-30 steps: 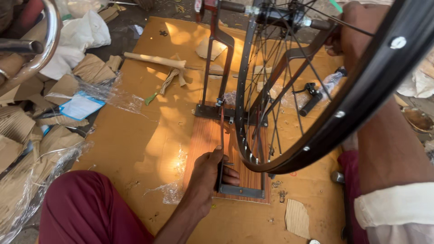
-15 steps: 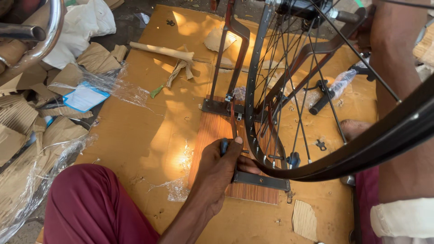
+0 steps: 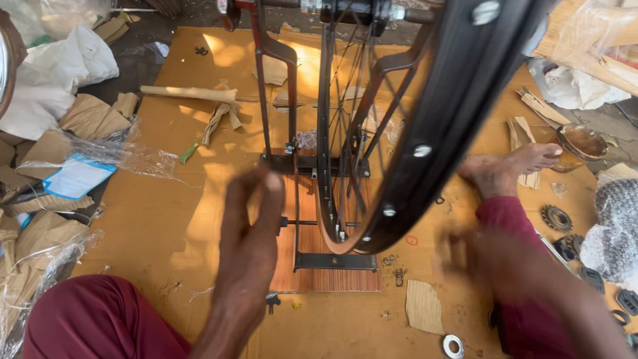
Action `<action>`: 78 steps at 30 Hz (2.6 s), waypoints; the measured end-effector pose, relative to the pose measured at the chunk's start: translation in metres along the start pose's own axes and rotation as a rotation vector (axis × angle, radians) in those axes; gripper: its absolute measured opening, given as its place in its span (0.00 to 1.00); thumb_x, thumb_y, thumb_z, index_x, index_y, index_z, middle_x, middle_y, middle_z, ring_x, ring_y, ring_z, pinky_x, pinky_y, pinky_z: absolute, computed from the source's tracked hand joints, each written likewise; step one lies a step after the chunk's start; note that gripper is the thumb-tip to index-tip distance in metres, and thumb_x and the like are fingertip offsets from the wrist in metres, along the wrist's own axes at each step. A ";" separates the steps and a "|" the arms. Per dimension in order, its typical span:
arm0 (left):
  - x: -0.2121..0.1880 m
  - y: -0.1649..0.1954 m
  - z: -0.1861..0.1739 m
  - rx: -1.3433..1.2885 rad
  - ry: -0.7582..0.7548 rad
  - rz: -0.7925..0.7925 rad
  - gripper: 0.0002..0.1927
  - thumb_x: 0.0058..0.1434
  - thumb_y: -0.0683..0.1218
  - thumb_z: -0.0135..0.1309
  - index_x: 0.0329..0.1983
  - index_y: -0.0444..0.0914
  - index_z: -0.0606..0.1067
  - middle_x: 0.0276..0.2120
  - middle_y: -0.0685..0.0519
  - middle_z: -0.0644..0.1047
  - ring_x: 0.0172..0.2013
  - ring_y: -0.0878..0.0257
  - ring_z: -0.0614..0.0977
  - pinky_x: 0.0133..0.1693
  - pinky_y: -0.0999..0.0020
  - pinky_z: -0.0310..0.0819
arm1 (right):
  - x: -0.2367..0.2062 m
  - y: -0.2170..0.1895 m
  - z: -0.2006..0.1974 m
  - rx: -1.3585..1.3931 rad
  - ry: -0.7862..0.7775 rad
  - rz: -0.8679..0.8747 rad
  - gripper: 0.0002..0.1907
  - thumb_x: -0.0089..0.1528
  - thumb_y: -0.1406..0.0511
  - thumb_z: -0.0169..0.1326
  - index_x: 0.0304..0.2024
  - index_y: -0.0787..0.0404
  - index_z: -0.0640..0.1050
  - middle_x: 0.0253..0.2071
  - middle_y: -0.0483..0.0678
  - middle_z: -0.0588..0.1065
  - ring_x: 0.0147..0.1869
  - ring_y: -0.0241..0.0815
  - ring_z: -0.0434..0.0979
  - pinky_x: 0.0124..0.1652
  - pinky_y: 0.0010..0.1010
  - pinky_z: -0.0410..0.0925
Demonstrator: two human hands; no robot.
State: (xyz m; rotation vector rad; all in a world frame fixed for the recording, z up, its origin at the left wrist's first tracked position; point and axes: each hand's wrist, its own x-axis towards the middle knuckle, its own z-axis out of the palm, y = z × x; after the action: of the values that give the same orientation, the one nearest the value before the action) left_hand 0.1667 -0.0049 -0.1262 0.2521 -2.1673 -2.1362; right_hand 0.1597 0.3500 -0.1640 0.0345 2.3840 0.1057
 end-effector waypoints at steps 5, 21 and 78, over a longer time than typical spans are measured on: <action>0.004 0.085 -0.008 -0.096 -0.189 0.670 0.30 0.70 0.59 0.42 0.66 0.34 0.68 0.54 0.45 0.74 0.55 0.60 0.77 0.57 0.60 0.73 | -0.014 0.005 0.142 0.067 -0.167 0.094 0.35 0.63 0.45 0.58 0.65 0.50 0.62 0.55 0.52 0.72 0.59 0.55 0.77 0.57 0.43 0.72; -0.004 -0.032 0.003 -0.058 -0.172 0.302 0.36 0.77 0.58 0.33 0.35 0.28 0.84 0.27 0.46 0.82 0.48 0.58 0.78 0.55 0.61 0.65 | -0.026 -0.042 0.120 1.017 0.268 0.093 0.16 0.61 0.61 0.60 0.50 0.58 0.78 0.40 0.54 0.81 0.38 0.49 0.83 0.40 0.39 0.75; 0.016 -0.076 -0.031 -0.261 -0.095 0.124 0.41 0.75 0.66 0.36 0.24 0.29 0.76 0.24 0.43 0.79 0.34 0.51 0.83 0.51 0.56 0.79 | -0.011 -0.143 0.057 1.866 0.474 -0.076 0.11 0.70 0.62 0.46 0.47 0.61 0.76 0.34 0.45 0.74 0.28 0.35 0.68 0.28 0.28 0.63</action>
State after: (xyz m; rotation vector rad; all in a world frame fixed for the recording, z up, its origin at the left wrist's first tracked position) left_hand 0.1607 -0.0388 -0.2027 -0.0027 -1.8640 -2.3685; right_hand 0.2073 0.2106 -0.2103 0.8169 1.9861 -2.2554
